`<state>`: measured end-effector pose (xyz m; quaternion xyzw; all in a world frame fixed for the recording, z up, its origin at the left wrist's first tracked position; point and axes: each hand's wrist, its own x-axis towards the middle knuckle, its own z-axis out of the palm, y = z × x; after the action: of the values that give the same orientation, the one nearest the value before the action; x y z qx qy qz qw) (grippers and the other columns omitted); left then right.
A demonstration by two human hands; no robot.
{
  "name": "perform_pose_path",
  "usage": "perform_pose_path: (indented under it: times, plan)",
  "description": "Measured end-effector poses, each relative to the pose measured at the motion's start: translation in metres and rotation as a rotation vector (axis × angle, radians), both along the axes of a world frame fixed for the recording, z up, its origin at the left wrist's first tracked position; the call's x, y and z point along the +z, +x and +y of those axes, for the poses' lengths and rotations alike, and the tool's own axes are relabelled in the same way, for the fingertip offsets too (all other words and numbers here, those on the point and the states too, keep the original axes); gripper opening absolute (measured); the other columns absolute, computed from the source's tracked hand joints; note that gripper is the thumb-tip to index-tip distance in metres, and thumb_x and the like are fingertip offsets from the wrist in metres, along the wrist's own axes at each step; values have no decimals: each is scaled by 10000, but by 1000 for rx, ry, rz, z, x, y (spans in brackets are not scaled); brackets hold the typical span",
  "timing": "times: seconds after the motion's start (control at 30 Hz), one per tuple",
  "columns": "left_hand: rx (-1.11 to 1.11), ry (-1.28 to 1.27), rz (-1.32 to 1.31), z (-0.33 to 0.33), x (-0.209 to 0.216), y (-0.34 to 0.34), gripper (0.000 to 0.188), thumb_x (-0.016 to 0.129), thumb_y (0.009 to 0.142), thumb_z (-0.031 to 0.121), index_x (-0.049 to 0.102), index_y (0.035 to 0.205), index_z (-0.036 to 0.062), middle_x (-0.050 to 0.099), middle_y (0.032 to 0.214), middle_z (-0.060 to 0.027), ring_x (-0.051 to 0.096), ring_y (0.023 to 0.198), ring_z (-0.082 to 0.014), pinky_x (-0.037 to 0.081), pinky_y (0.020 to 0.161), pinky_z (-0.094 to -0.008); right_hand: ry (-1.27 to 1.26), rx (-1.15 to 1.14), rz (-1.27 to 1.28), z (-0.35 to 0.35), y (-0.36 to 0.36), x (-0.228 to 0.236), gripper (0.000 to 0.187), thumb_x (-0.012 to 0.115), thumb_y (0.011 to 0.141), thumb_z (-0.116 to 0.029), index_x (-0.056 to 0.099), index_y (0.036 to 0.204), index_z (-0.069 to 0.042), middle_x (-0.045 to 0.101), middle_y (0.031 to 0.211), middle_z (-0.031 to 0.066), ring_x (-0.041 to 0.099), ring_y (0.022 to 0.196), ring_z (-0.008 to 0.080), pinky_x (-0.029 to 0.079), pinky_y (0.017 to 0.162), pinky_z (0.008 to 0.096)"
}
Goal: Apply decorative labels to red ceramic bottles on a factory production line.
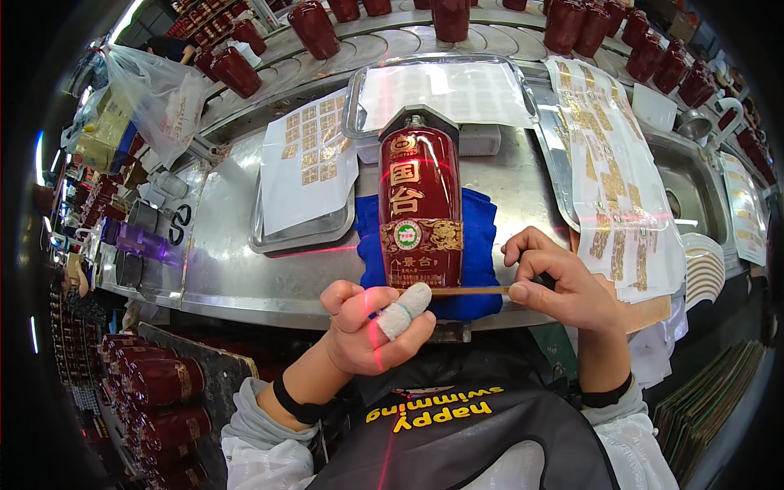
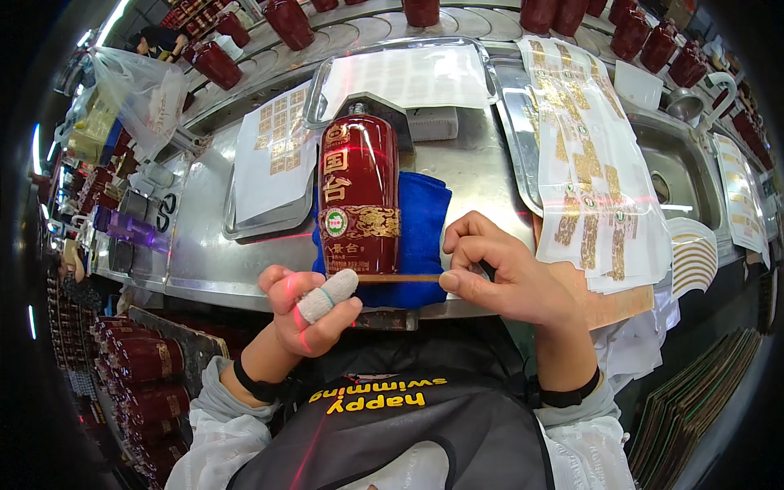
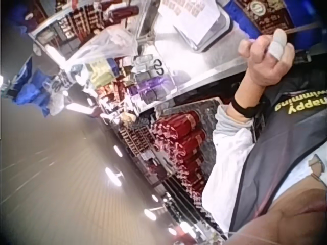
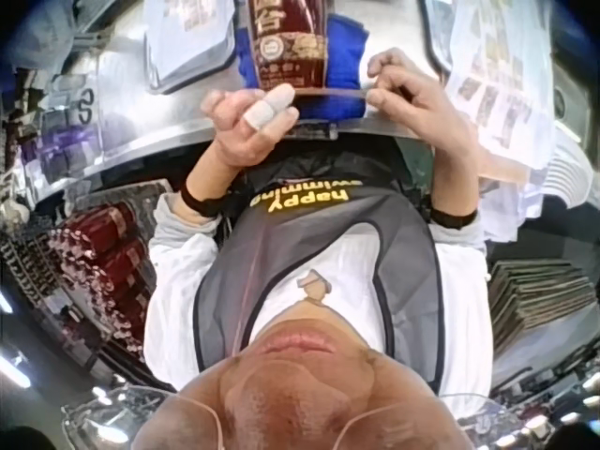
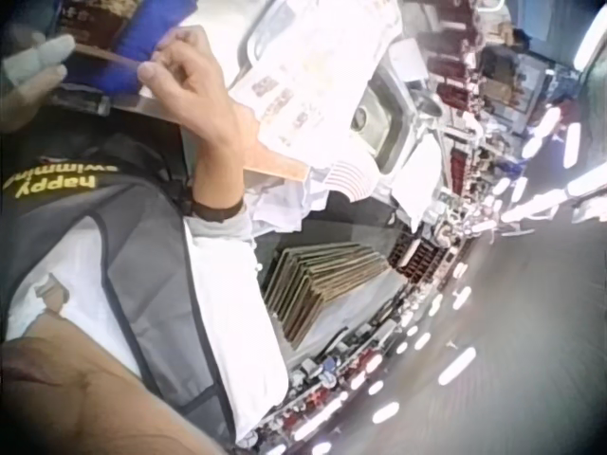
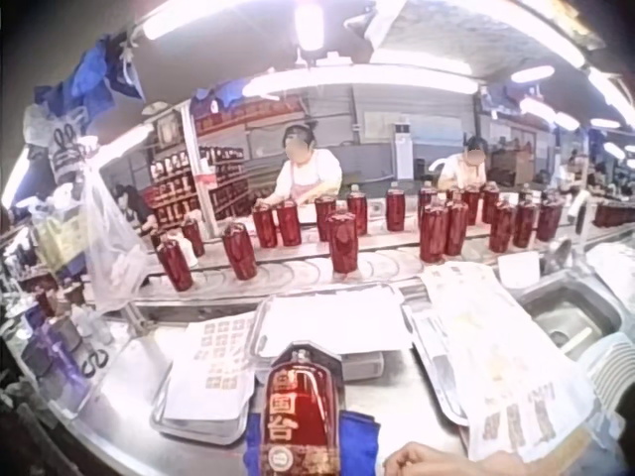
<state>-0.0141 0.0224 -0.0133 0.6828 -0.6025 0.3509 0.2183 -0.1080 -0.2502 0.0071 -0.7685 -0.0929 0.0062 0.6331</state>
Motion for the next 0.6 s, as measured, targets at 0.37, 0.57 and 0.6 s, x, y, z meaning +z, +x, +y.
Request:
perform_pose_path:
  times: [0.37,0.57,0.6]
  plan:
    - [208,-1,211,-24,6,3,522,763,748,228,553,1218,142,569,1269,-118,491,1181,-316,327,944,-459,38,6,21,4,3,-10,202,696,854,-185,577,787,-36,472,1024,64,449,890,133,378,771,258]
    - [167,-127,424,-10,-6,2,461,751,801,244,552,1182,78,578,1230,-176,526,1122,-348,302,996,-507,43,53,8,5,4,-7,195,698,848,-171,572,793,-32,475,1026,70,446,894,138,376,772,266]
    - [180,-155,468,-9,-8,1,411,743,800,219,572,1156,102,584,1220,-173,533,1098,-333,301,998,-502,32,54,10,5,4,-6,193,698,847,-171,575,796,-32,477,1027,72,447,896,138,375,770,265]
